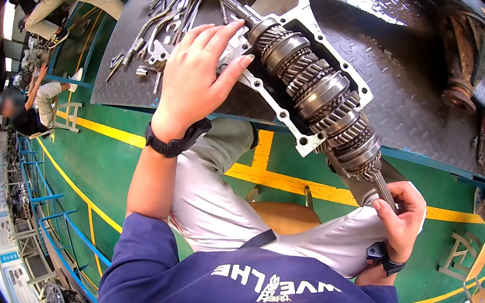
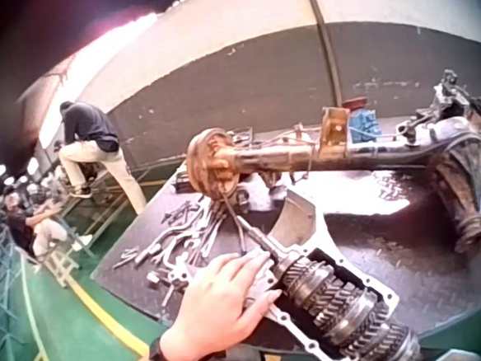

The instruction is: The person manipulates internal gears and a selector shaft of a disassembled vehicle transmission on a workbench by hand, turning the gears and checking their alignment within the casing.

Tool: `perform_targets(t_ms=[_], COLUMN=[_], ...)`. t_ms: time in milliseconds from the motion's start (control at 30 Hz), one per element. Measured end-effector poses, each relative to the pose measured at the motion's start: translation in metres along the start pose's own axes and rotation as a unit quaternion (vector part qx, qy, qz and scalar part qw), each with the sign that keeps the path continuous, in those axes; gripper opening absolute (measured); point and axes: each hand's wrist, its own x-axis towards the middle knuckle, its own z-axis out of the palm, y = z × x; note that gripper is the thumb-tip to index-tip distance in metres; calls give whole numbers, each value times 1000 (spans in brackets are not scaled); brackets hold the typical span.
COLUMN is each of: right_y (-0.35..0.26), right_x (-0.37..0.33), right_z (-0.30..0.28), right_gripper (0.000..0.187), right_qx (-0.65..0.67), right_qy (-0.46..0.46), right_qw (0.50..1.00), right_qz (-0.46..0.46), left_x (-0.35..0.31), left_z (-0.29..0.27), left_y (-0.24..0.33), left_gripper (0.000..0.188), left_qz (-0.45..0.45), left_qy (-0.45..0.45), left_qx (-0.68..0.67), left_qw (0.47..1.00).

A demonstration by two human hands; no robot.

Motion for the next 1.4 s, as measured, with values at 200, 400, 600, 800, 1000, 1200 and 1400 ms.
perform_targets(t_ms=[200,400,600,800,1000,1200,1400], right_y=[13,29,101,-1,-13,-34,-23], right_x=[5,-3,13,-3,-2,-9,-7], right_z=[-20,-24,-61,-2,9,10,-3], right_gripper=[36,23,24,58,89,90,82], right_qx=[7,-23,211,112,78,69,-41], right_qy=[-63,-40,-150,-66,-53,-68,-72], right_qw=[998,999,966,991,994,994,995], right_qz=[11,8,2,-42,-53,-43,-52], left_x=[-4,-15,-7,-9,-9,-9,-9], left_z=[3,22,22,27,29,29,25], left_y=[-2,0,1,1,1,1,0], left_gripper=[55,58,50,49,50,50,50], left_qz=[-17,-26,7,-6,-4,-1,-9], left_qy=[24,70,89,68,65,69,61], left_qx=[-8,-2,-11,-22,-36,-36,-31], left_qw=[1000,997,996,997,997,997,998])
